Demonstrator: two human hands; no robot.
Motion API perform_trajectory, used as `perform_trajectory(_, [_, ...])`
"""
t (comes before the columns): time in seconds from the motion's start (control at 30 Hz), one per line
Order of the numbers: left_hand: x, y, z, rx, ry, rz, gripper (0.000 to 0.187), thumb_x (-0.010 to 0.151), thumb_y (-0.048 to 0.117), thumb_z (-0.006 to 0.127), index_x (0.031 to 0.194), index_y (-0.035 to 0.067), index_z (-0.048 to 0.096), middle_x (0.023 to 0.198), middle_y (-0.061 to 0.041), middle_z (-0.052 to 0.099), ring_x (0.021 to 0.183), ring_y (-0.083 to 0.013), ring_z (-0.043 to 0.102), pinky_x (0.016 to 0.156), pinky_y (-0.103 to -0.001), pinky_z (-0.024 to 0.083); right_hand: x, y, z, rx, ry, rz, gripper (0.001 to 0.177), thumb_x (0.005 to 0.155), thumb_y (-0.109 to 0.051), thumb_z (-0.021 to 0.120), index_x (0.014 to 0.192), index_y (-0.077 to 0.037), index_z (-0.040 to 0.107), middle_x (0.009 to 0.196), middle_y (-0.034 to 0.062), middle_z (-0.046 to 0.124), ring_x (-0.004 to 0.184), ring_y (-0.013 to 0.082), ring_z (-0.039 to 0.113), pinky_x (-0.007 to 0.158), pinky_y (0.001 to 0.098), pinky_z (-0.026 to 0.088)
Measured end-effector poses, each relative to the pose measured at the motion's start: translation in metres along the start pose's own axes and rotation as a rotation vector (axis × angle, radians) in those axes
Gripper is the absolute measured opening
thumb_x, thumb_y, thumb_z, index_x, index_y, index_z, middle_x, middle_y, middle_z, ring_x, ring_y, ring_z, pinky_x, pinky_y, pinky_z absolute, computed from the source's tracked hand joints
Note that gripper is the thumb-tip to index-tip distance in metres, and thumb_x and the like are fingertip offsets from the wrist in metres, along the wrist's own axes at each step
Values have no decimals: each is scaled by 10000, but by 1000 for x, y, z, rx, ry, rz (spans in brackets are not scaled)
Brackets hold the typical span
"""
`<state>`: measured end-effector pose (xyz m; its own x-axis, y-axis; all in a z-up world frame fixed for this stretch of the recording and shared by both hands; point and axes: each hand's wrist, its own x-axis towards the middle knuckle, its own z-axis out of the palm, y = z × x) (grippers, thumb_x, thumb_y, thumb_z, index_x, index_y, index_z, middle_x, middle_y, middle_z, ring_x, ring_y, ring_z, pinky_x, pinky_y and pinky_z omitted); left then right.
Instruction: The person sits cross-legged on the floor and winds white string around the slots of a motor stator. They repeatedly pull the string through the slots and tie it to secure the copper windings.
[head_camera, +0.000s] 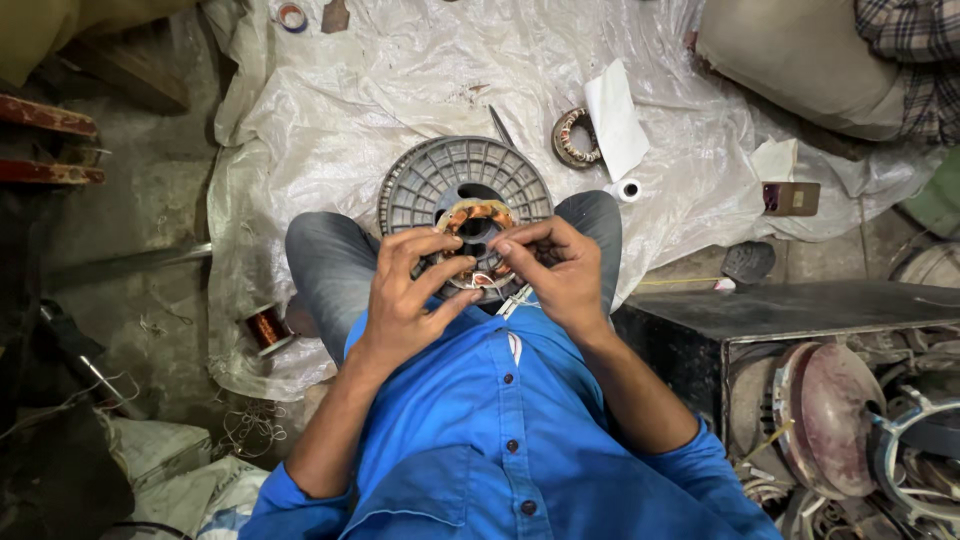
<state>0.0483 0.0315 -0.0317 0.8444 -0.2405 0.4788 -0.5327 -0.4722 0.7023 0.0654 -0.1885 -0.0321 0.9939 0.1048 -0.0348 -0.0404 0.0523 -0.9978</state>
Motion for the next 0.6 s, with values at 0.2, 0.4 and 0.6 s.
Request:
perform_trajectory(0.2, [0,6,0,28,-5,12,374,765,239,897,1088,126,746,1279,-70,612,1254,-321,517,1077,-447,457,3,-4,0,-2,9,-50,72,983,-13,707,1017,20,654,1049,134,761,838,93,722,719,236,611])
perform_trajectory(0.4, [3,10,5,31,7,-21,288,794,213,874,1027,113,738,1262,-71,605,1251,-323,509,1082,-459,444,1,-3,2,-102,-16,-140,77,986,-3,720,1020,29,658,1070,147,762,940,128,730,816,255,606])
perform_trajectory(0.6, [2,9,6,19,5,-21,296,802,213,868,1046,119,732,1267,-71,603,1263,-324,503,1096,-467,431,-1,-5,2,-200,-29,-124,88,953,-34,751,994,15,691,993,93,773,821,67,678,711,220,547])
